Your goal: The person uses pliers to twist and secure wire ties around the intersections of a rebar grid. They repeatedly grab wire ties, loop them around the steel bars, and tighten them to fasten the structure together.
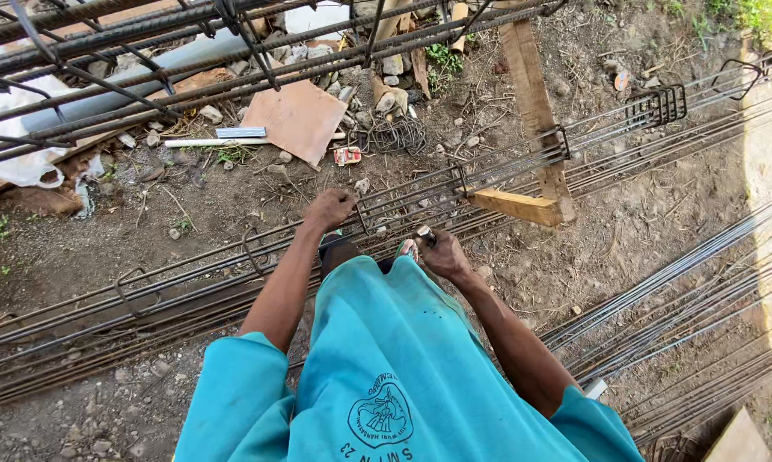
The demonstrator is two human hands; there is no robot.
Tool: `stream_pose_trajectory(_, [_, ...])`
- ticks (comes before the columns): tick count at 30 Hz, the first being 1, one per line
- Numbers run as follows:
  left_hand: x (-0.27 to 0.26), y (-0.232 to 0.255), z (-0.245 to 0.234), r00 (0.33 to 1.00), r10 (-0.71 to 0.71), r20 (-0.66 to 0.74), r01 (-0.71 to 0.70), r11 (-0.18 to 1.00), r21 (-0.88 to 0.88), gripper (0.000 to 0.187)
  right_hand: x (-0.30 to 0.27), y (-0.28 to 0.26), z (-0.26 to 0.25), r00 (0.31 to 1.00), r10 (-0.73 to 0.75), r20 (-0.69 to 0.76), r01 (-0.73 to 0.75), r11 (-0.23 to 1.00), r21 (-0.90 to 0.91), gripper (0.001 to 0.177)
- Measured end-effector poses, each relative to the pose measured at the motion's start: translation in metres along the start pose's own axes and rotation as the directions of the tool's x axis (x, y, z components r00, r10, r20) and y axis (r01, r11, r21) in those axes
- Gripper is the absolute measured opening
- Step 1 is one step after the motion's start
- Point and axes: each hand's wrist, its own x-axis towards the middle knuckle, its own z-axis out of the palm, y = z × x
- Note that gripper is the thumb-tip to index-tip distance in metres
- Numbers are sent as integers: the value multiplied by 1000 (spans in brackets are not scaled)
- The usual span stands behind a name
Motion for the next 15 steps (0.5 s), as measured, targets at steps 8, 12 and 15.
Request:
stream_pose_trajectory(8, [-34,24,-5,1000,-21,-18,20,999,-30,32,38,5,26,998,53,14,-51,989,-139,29])
stream_pose_trajectory(12, [-8,0,14,999,-33,-31,35,996,80,38,53,-29,36,1000,12,21,-9,988,-155,30])
stream_pose_trajectory(15, [10,-21,29,997,-40,-66,48,991,126,45,45,-59,34,995,38,90,-24,988,-150,31])
